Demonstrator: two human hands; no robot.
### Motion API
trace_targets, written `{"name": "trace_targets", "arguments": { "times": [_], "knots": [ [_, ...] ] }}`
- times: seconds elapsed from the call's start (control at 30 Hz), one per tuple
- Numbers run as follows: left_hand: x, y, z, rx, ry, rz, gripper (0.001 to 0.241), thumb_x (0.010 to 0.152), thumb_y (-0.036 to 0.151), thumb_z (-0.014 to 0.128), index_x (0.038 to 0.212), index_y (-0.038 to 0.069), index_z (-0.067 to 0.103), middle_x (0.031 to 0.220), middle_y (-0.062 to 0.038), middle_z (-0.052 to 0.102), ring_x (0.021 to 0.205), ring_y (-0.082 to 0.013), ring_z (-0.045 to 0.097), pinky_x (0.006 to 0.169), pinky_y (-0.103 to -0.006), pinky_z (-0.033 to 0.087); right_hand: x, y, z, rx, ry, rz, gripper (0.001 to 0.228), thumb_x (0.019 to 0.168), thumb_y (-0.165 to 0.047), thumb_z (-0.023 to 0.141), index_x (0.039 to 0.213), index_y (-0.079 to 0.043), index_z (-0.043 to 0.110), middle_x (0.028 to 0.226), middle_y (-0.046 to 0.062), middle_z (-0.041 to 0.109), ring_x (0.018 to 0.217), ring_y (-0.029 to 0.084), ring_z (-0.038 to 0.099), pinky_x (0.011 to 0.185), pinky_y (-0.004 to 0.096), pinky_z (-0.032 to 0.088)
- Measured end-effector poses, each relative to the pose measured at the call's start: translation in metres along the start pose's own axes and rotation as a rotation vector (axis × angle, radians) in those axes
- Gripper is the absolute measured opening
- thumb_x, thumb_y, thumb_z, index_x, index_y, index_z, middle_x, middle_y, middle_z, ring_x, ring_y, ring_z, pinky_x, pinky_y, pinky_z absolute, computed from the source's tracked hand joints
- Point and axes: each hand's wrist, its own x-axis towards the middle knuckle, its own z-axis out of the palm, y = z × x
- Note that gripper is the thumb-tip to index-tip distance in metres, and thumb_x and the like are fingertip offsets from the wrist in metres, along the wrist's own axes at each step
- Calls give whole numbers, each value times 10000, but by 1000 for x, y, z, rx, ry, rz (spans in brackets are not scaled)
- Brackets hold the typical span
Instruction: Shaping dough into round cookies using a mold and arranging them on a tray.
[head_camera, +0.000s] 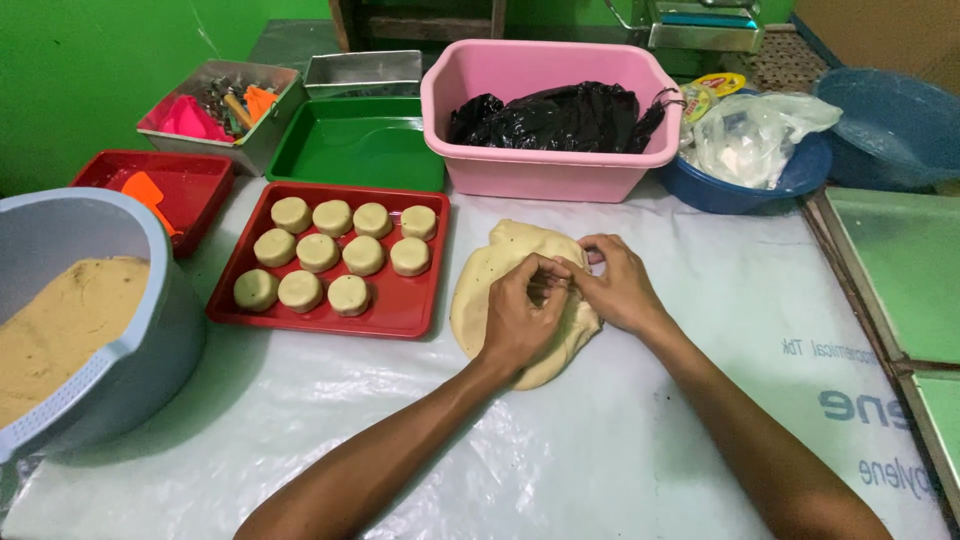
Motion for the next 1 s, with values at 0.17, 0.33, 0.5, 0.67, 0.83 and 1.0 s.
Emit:
{"name": "trace_targets", "arguments": {
  "times": [0.17, 0.33, 0.5, 0.67, 0.83, 1.0],
  "knots": [
    [0, -3, 0, -40, -18, -47, 114, 831, 69, 679, 942, 72, 706, 799, -137, 713, 774, -225, 704, 693, -329, 613, -4, -15, 0, 230, 23, 129, 462, 828, -191, 828, 1192, 20, 637, 1055, 219, 728, 954, 259, 728, 823, 358, 574],
    [2, 0, -3, -20, -26, 1, 115, 836, 49, 679, 945, 74, 706, 808, -153, 711, 781, -262, 713, 677, -348, 614, -8, -32, -4, 446, 12, 112, 703, 799, -29, 799, 1397, 119, 462, 1048, 252, 658, 915, 265, 708, 816, 355, 597],
    [11, 14, -12, 23, 58, 119, 144, 844, 21, 643, 960, 86, 698, 863, -139, 737, 845, -321, 743, 754, -411, 603, -12, -49, -17, 337, -26, -12, 512, 814, -21, 799, 1310, -5, 672, 1103, 205, 643, 1044, 275, 691, 892, 353, 584],
    [15, 21, -18, 6, 4, 225, 247, 837, 34, 623, 1066, 105, 680, 988, -126, 737, 977, -349, 723, 884, -441, 573, -19, -53, -19, 246, -32, -141, 492, 855, -13, 735, 1338, -67, 658, 1243, 198, 634, 1179, 354, 648, 959, 462, 557],
    [27, 25, -26, -13, -141, 302, 510, 757, 117, 671, 1259, 58, 600, 1213, -190, 681, 1191, -418, 639, 1045, -512, 480, -20, -49, -27, 215, -73, -173, 499, 872, -18, 718, 1362, -32, 621, 1270, 250, 673, 1221, 438, 621, 953, 560, 535],
    [39, 12, -38, 392, -471, 303, 1106, 616, 404, 787, 1517, -56, 338, 1524, -330, 415, 1477, -535, 281, 1250, -622, 109, -18, -46, -37, 359, -189, -194, 349, 862, 73, 695, 1202, -6, 678, 1177, 216, 712, 1192, 345, 649, 1016, 516, 519]
  ]
}}
